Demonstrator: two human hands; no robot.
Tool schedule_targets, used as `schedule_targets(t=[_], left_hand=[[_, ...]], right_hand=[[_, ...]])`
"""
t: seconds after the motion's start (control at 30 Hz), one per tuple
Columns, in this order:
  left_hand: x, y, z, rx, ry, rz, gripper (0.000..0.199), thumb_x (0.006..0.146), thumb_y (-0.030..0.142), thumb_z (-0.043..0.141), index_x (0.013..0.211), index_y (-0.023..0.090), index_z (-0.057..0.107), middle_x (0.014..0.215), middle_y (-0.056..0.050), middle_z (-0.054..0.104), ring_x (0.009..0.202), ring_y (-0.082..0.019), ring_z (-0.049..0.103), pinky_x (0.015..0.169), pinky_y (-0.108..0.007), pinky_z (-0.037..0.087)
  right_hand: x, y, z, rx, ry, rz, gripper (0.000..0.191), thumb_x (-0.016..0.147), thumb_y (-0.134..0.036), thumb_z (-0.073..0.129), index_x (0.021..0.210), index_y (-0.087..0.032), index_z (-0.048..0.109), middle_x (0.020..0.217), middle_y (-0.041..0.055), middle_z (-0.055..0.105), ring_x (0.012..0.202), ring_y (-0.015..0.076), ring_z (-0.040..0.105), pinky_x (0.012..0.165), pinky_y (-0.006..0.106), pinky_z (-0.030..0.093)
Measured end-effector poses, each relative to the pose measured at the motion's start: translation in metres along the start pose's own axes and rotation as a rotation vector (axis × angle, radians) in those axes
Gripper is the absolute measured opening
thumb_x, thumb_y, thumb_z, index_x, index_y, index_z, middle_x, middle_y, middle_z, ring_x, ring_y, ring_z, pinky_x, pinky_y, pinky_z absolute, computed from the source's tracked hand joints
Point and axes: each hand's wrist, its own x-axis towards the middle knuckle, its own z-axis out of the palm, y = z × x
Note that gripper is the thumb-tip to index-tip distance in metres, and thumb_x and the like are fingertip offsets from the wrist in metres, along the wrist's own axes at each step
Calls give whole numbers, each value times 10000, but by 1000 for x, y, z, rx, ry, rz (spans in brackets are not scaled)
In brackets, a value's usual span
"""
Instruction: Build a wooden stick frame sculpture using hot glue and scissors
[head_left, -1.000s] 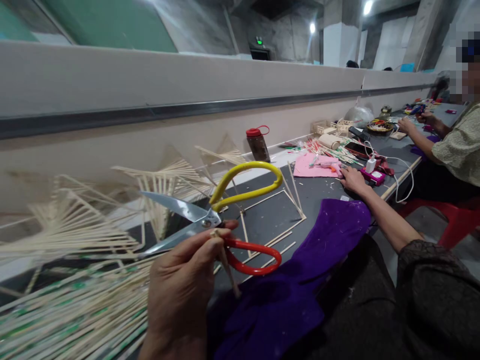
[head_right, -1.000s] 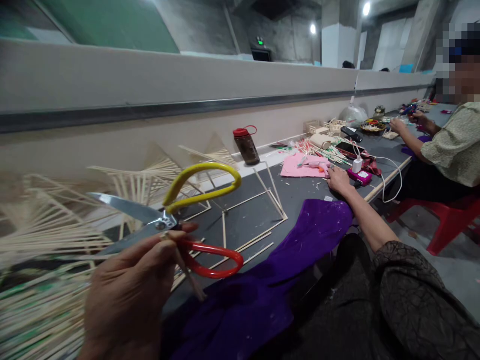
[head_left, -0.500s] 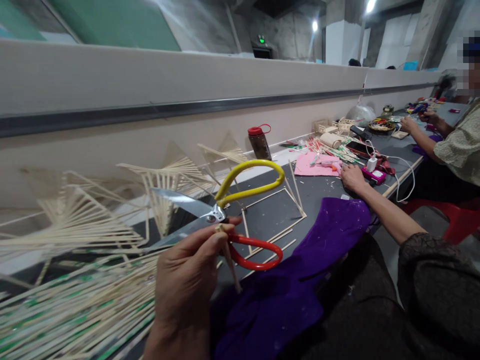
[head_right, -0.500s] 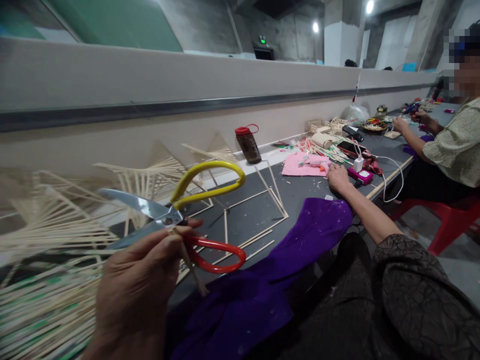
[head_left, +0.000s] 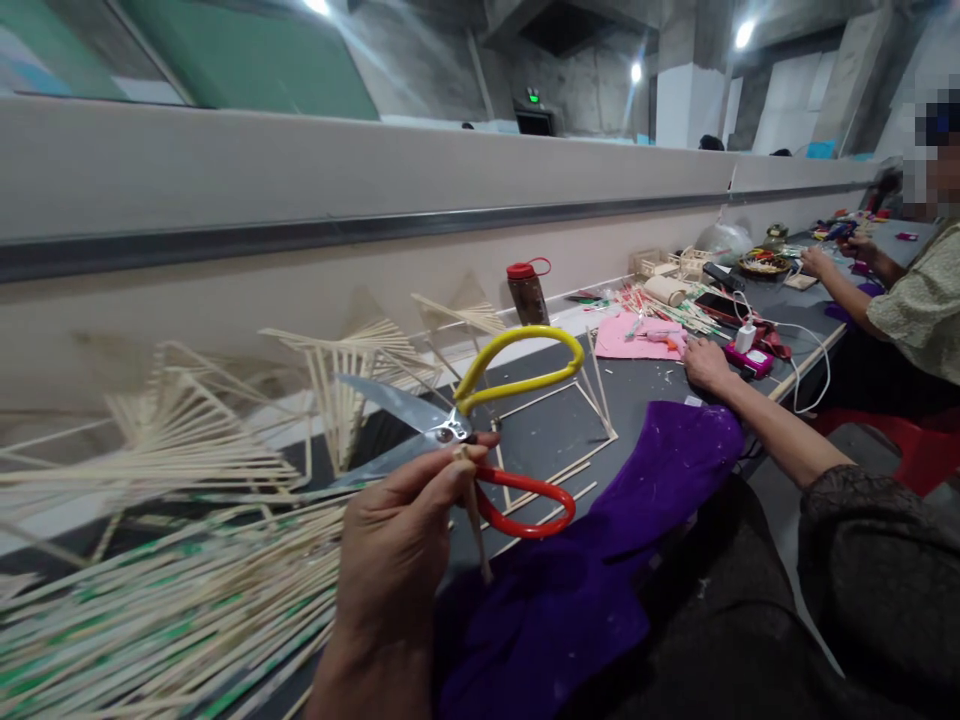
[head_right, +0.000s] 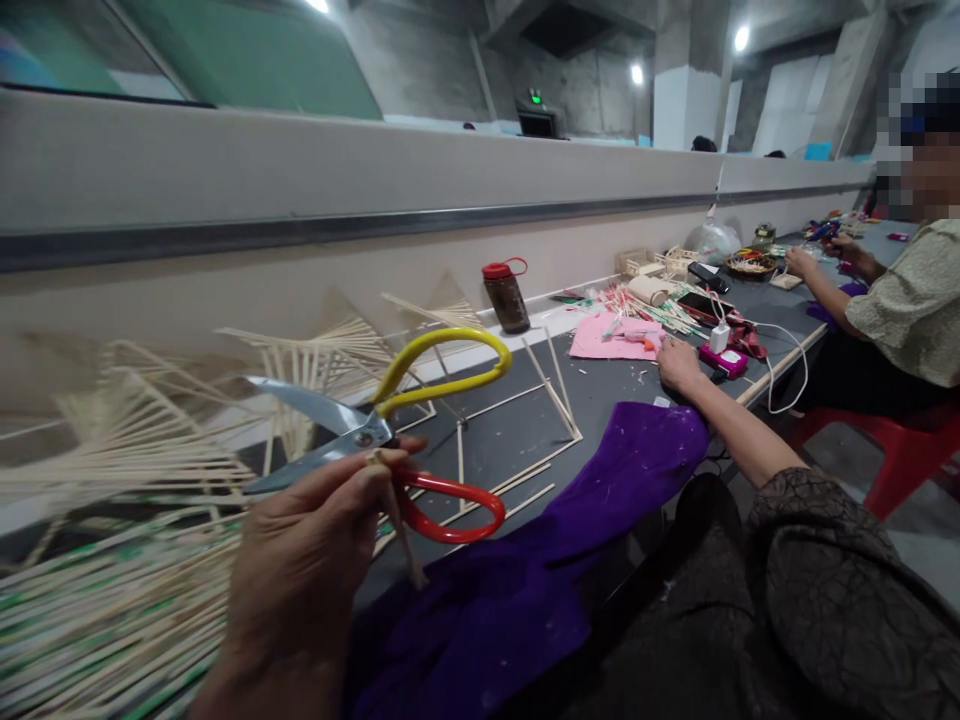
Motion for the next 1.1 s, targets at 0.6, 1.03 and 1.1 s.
schedule_targets(t=[0.6, 1.03, 1.1], left_hand=[[2, -15, -9, 330, -200, 161, 237, 578, 442, 846, 715, 252, 807, 833, -61, 795, 790, -256, 751, 732, -313, 616], [-6, -15, -4, 401, -331, 224, 254, 634, 489, 820, 742, 260, 812, 861, -69, 796, 792, -255, 752, 670, -268, 599], [-8, -15, -4, 412, -373, 240, 220, 659, 468, 807, 749, 268, 815, 850, -65, 796, 801, -249, 751, 691, -265, 591]], right_hand=[[-130, -141, -125, 215, 890, -800, 243, 971, -145, 469, 1150, -116, 632, 1087, 100, 695, 870, 170, 590, 805, 327, 502], [-147, -158, -108, 356, 623, -629, 868, 791, -626, 666, 1364, -23, 419, 1262, 251, 558, 1087, 333, 507, 908, 498, 402], [-146, -154, -100, 411, 635, -632, 892, 793, -654, 641, 1381, -31, 392, 1255, 250, 549, 1116, 342, 481, 910, 512, 388]])
